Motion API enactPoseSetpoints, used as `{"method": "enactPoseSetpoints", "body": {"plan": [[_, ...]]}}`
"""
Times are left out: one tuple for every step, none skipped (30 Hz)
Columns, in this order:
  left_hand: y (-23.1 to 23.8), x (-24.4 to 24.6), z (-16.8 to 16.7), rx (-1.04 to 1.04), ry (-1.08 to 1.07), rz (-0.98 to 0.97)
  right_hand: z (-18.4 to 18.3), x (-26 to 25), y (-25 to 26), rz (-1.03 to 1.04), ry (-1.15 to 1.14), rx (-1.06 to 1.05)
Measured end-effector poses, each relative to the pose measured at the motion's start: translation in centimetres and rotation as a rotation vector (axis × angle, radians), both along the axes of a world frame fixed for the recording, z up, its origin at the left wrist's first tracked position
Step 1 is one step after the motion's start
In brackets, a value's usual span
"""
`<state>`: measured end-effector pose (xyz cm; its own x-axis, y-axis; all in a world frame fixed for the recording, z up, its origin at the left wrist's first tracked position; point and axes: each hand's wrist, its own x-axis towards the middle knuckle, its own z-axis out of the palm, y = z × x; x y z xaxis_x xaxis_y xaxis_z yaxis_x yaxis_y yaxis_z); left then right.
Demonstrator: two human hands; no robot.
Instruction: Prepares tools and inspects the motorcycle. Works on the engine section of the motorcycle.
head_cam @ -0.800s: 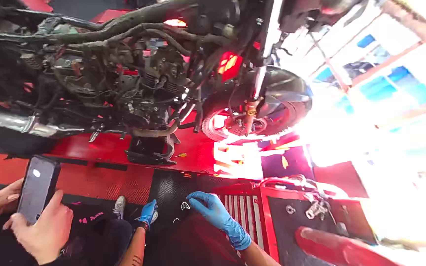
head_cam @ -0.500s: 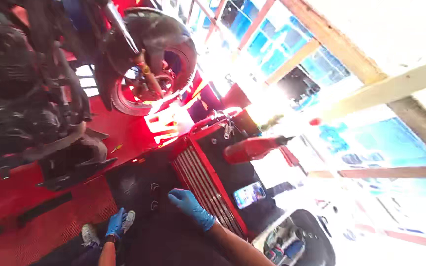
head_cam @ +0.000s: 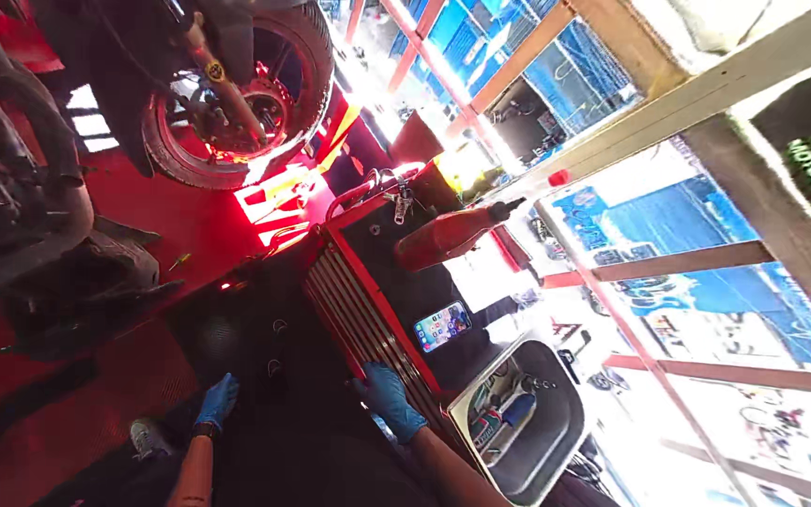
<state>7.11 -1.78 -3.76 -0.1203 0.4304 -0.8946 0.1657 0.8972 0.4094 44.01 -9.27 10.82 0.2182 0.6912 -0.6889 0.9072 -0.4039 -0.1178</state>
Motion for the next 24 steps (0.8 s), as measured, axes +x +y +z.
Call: {"method": "enactPoseSetpoints", "body": {"plan": [[0.0, 0.1, 0.1, 0.007, 0.002, -0.003, 0.2, 0.1, 0.0, 0.116, -0.013, -0.026], [0.1, 0.1, 0.3, 0.015, 0.002, -0.011, 0.4, 0.2, 0.4, 0.238, -0.019, -0.053], [0.4, 0.3, 0.4, 0.027, 0.005, -0.021, 0.6, 0.5, 1.0, 0.366, -0.035, -0.090], [0.4, 0.5, 0.5, 0.032, 0.005, -0.026, 0.6, 0.8, 1.6, 0.477, -0.061, -0.161], [0.4, 0.9, 0.5, 0.038, 0.002, -0.025, 0.5, 0.9, 2.3, 0.580, -0.099, -0.255], [0.3, 1.1, 0.6, 0.044, 0.001, -0.021, 0.6, 0.9, 2.9, 0.672, -0.130, -0.348], [0.4, 1.2, 0.8, 0.051, 0.003, -0.014, 0.5, 0.9, 3.4, 0.752, -0.161, -0.416], [0.7, 1.3, 1.0, 0.061, 0.006, -0.002, 0.4, 0.9, 3.9, 0.814, -0.192, -0.466], [1.0, 1.4, 1.2, 0.071, 0.010, 0.016, 0.4, 0.8, 4.5, 0.844, -0.211, -0.508], [1.0, 1.6, 1.7, 0.074, 0.015, 0.036, 0.7, 0.6, 4.7, 0.841, -0.207, -0.554], [0.7, 1.8, 2.1, 0.074, 0.020, 0.050, 1.2, 0.5, 4.8, 0.820, -0.197, -0.604], [0.6, 2.2, 2.5, 0.079, 0.024, 0.061, 1.6, 0.5, 4.9, 0.795, -0.189, -0.650], [0.7, 2.5, 2.8, 0.091, 0.028, 0.068, 2.0, 0.6, 5.3, 0.773, -0.181, -0.682], [0.9, 2.8, 2.9, 0.105, 0.028, 0.073, 2.2, 0.7, 5.7, 0.769, -0.173, -0.705], [0.9, 3.0, 2.9, 0.113, 0.027, 0.076, 2.3, 0.8, 6.0, 0.769, -0.164, -0.728], [0.8, 3.3, 2.9, 0.113, 0.029, 0.077, 2.5, 0.8, 6.2, 0.759, -0.155, -0.752], [0.7, 3.6, 3.0, 0.109, 0.029, 0.077, 2.9, 0.7, 6.5, 0.738, -0.144, -0.773], [0.8, 3.7, 3.2, 0.108, 0.034, 0.073, 3.2, 0.6, 6.8, 0.714, -0.138, -0.783], [0.9, 3.8, 3.4, 0.104, 0.037, 0.068, 3.5, 0.3, 6.9, 0.683, -0.135, -0.788], [1.0, 4.0, 3.5, 0.102, 0.037, 0.061, 3.6, 0.1, 7.0, 0.665, -0.141, -0.790], [1.1, 4.2, 3.5, 0.107, 0.039, 0.052, 3.6, -0.1, 7.0, 0.653, -0.149, -0.790], [1.3, 4.3, 3.5, 0.118, 0.038, 0.038, 3.4, -0.4, 7.0, 0.646, -0.159, -0.785], [1.4, 4.5, 3.5, 0.125, 0.035, 0.025, 3.1, -0.6, 6.9, 0.648, -0.171, -0.776], [1.5, 4.7, 3.4, 0.127, 0.028, 0.009, 2.8, -1.0, 6.7, 0.642, -0.173, -0.763]]}}
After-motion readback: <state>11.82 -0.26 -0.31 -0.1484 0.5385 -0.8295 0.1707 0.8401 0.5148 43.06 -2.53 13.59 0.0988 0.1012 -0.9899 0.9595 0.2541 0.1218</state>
